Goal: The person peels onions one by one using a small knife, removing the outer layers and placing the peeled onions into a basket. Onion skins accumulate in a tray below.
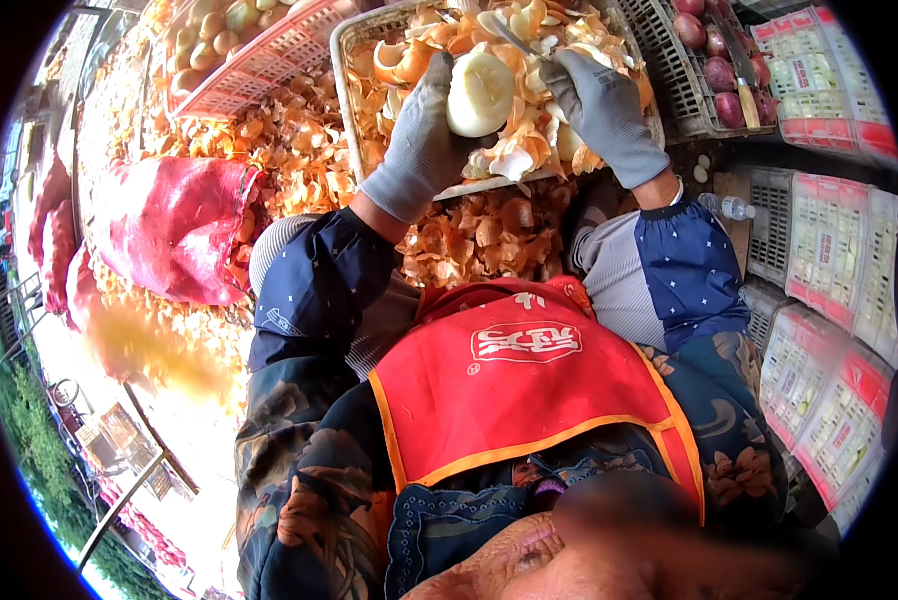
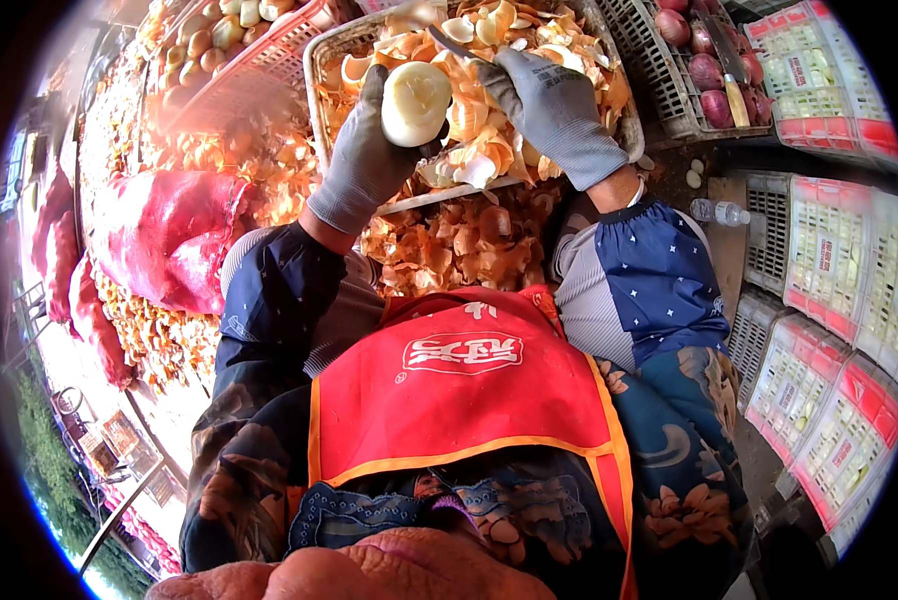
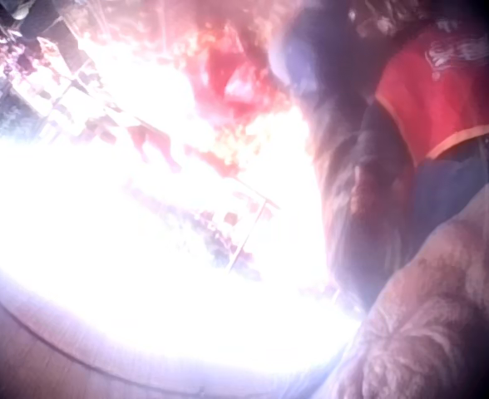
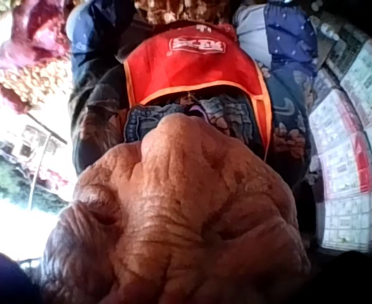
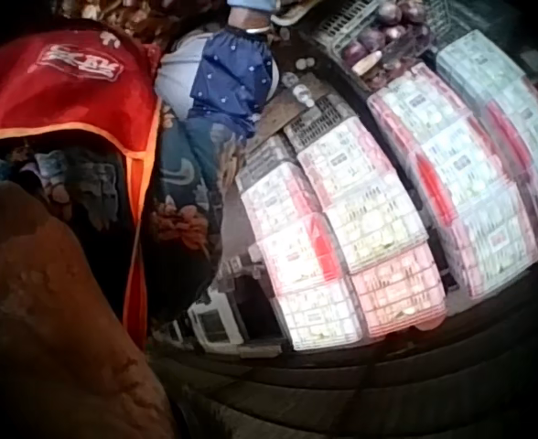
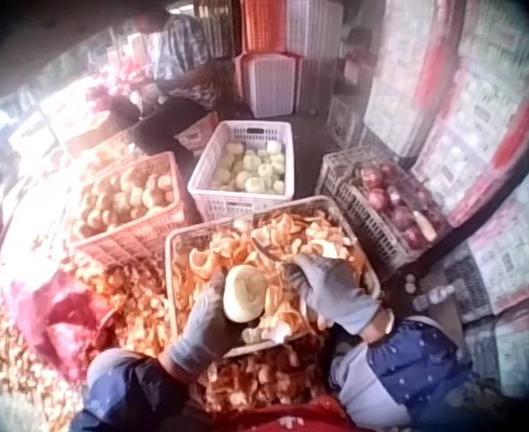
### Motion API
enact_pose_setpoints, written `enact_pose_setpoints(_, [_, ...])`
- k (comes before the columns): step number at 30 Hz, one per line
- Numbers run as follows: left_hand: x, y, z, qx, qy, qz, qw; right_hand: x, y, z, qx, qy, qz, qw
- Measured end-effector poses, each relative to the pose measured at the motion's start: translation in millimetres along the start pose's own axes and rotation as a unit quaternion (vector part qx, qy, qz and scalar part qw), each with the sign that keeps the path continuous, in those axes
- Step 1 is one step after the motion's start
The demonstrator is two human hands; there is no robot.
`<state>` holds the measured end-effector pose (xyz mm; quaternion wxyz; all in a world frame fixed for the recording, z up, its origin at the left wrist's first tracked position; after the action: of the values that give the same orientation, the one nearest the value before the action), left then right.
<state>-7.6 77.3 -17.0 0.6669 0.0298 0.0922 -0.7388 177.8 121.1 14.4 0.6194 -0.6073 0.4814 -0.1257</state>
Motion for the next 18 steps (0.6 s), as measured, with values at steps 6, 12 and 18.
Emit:
enact_pose_setpoints(6, [-43,-12,-64,0.526,-0.255,0.156,0.796,20,54,26,-0.588,0.384,-0.158,0.694])
enact_pose_setpoints(12, [-159,-73,-119,0.532,-0.119,0.204,0.813,16,92,-6,-0.605,0.421,-0.214,0.641])
enact_pose_setpoints(18, [-211,-96,-108,0.476,-0.065,0.238,0.844,19,146,19,-0.518,0.469,-0.171,0.695])
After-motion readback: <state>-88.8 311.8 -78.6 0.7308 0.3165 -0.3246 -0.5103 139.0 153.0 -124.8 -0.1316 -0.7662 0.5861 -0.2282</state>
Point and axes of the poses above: each hand's wrist, its own x-axis away from the middle knuckle, its own y-axis out of the palm, z = x × y, the point moved 6 cm from there along -x, towards the middle knuckle, and after that the axes turned 10 degrees about x, right-handed, at the moved point
